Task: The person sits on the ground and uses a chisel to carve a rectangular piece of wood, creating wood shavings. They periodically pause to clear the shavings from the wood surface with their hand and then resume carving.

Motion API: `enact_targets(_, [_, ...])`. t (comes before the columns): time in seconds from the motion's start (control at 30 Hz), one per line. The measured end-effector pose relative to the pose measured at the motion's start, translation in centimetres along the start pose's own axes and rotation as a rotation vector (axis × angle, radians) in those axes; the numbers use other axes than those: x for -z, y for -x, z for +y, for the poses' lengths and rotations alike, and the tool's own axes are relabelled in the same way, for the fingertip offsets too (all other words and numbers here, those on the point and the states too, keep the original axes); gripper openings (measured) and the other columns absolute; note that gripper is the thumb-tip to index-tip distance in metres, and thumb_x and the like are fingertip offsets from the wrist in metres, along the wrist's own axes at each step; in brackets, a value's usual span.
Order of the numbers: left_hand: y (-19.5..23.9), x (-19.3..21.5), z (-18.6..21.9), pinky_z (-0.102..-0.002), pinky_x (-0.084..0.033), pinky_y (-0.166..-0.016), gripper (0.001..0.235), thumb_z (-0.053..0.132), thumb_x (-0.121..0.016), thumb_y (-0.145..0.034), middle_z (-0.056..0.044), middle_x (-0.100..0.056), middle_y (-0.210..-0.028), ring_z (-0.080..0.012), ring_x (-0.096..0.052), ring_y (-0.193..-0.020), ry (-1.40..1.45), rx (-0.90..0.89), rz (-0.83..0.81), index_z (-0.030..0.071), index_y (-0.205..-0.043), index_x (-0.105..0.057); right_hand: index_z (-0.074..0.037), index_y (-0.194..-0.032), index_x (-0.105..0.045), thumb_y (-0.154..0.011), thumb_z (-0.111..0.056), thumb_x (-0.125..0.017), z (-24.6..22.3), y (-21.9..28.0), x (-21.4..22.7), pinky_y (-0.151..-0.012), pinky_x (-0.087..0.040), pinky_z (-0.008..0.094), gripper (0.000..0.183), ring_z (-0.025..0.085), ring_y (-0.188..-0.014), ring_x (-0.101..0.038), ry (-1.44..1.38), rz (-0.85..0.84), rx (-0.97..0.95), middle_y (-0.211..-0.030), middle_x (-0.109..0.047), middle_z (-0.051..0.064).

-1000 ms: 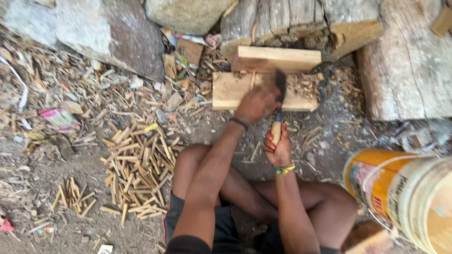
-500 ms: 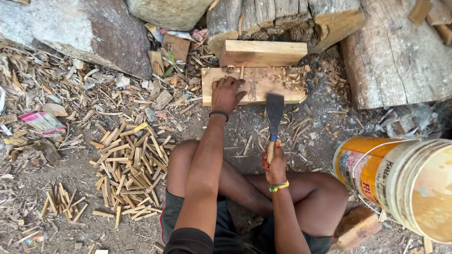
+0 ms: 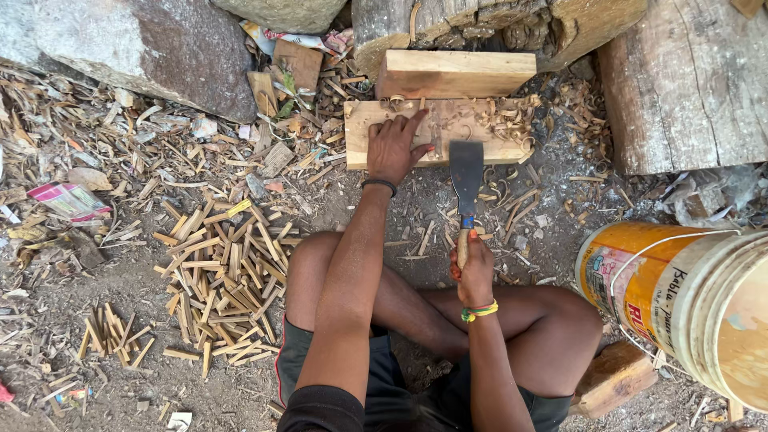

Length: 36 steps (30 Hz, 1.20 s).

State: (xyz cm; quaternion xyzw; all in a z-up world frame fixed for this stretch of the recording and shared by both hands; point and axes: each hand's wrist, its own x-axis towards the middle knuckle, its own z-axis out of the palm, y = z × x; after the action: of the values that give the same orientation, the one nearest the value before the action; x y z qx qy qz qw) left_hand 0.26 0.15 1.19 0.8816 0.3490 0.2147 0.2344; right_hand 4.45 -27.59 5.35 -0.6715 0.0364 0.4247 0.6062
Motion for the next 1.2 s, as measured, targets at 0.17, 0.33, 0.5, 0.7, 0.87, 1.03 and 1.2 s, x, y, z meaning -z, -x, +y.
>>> enact_targets(0.17, [-0.5,-0.8,-0.2,-0.044,-0.040,-0.093,0.097,0.055,-0.081,-0.076,-0.009,-0.065,-0.107,-0.0250,-0.065,-0.101,0.106,0.143,-0.072,0.015,-0.153,-0.037,-0.007,-0.089,-0.054,-0.107,-0.041,-0.048,-0.2,0.8,-1.2,-0.038,-0.031,0.026,0.039,0.009,-0.043,-0.041,0.132,0.019,0.104,-0.065,-0.053,0.004])
enact_targets(0.33, [-0.3,-2.0,0.6,-0.043,-0.045,-0.102,0.084,0.057,-0.077,-0.089,-0.013,-0.064,-0.131,-0.0258,-0.063,-0.112,0.264,-0.076,0.123,0.012,-0.152,-0.044,-0.007,-0.087,-0.054,-0.107,-0.042,-0.047,0.4,0.2,-1.6,-0.037,-0.031,0.027,0.041,0.010,-0.041,-0.039,0.156,0.003,0.090,-0.064,-0.054,0.004])
enact_targets(0.5, [1.4,-1.1,5.3,-0.044,-0.055,-0.098,0.070,0.058,-0.075,-0.088,-0.011,-0.074,-0.109,-0.0270,-0.069,-0.104,0.530,-0.312,-0.085,0.011,-0.138,-0.062,-0.008,-0.088,-0.055,-0.105,-0.041,-0.046,0.7,0.0,-2.5,-0.037,-0.032,0.027,0.038,0.010,-0.041,-0.041,0.152,-0.006,0.065,-0.063,-0.053,0.003])
enact_targets(0.7, [1.6,-0.6,6.9,-0.043,-0.059,-0.070,0.044,0.050,-0.077,-0.087,-0.009,-0.074,-0.079,-0.0289,-0.074,-0.076,0.566,-0.423,-0.189,0.011,-0.107,-0.075,-0.009,-0.089,-0.055,-0.106,-0.043,-0.046,0.8,0.2,-3.6,-0.037,-0.032,0.026,0.039,0.009,-0.041,-0.041,0.182,-0.035,0.033,-0.063,-0.053,0.003])
enact_targets(0.87, [2.0,-0.8,6.8,-0.045,-0.057,-0.070,0.039,0.050,-0.074,-0.090,-0.011,-0.073,-0.077,-0.0322,-0.073,-0.077,0.492,-0.390,-0.176,0.012,-0.092,-0.076,-0.008,-0.089,-0.055,-0.106,-0.043,-0.045,1.0,0.4,-3.6,-0.037,-0.032,0.026,0.040,0.009,-0.040,-0.041,0.131,-0.058,0.023,-0.063,-0.053,0.003])
enact_targets(1.03, [1.7,-1.0,7.0,-0.044,-0.057,-0.070,0.040,0.051,-0.071,-0.091,-0.009,-0.074,-0.077,-0.0300,-0.073,-0.076,0.503,-0.406,-0.168,0.012,-0.090,-0.075,-0.008,-0.090,-0.055,-0.107,-0.039,-0.045,0.1,0.8,-4.0,-0.036,-0.031,0.026,0.037,0.010,-0.040,-0.040,0.141,-0.022,-0.001,-0.063,-0.052,0.003])
enact_targets(1.2, [1.7,-0.9,6.9,-0.043,-0.057,-0.070,0.037,0.049,-0.071,-0.092,-0.008,-0.074,-0.078,-0.0292,-0.073,-0.076,0.524,-0.388,-0.162,0.013,-0.089,-0.076,-0.007,-0.091,-0.055,-0.108,-0.039,-0.045,-0.1,0.8,-4.2,-0.036,-0.030,0.026,0.037,0.009,-0.040,-0.039,0.175,-0.010,0.003,-0.063,-0.052,0.004])
